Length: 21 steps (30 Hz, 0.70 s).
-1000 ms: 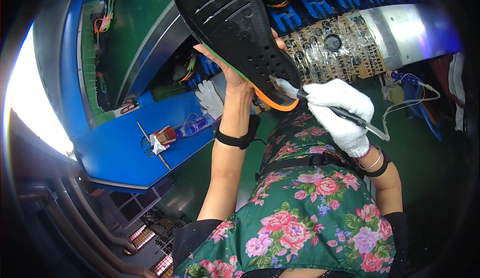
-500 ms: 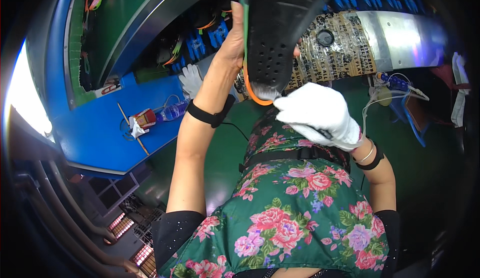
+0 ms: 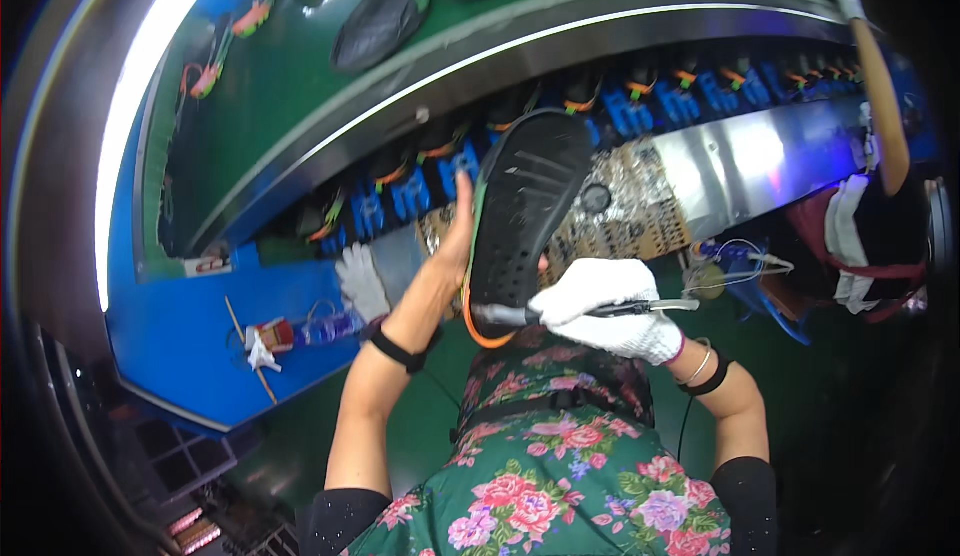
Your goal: Apply adhesive to the surface of shoe outsoles using a brush.
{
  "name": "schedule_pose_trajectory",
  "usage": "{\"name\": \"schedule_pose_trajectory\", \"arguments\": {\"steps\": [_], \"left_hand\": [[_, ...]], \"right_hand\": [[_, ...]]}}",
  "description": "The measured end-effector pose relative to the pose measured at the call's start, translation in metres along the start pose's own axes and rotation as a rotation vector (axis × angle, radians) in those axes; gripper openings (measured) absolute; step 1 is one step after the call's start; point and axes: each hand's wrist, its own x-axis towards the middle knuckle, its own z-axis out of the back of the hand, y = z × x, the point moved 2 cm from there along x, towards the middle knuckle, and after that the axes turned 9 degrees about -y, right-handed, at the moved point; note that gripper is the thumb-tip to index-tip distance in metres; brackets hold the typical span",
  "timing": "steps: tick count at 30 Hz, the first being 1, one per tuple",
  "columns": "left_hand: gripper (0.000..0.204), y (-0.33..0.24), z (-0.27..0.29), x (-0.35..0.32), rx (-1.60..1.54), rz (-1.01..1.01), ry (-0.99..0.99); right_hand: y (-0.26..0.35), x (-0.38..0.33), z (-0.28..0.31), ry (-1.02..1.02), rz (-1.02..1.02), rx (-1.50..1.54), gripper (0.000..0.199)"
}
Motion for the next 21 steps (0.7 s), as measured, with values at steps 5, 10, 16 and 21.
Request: {"name": "schedule_pose_trajectory", "arguments": {"steps": [5, 10, 16, 21], "left_hand": [[0.058, 0.039, 0.015, -0.003, -0.372, -0.024, 0.220], [0.055, 0.063, 0.016, -0.011, -0.048, -0.275, -0.070], [0.073, 0.065, 0.034, -0.026, -0.393, -0.133, 0.119], [0.088, 0.062, 0.016, -0.042, -0.888, 0.006, 0.405]], "right_hand": [[0.008, 0.013, 0.011, -0.398, 0.123, -0.281, 0.019], [0.013, 0.014, 0.014, -0.223, 0.308, -0.459, 0.024], [0.025, -0.002, 0.004, -0.248, 0.343, -0.475, 0.028], [0.039, 0.002, -0.003, -0.333, 0.372, -0.545, 0.025]]}}
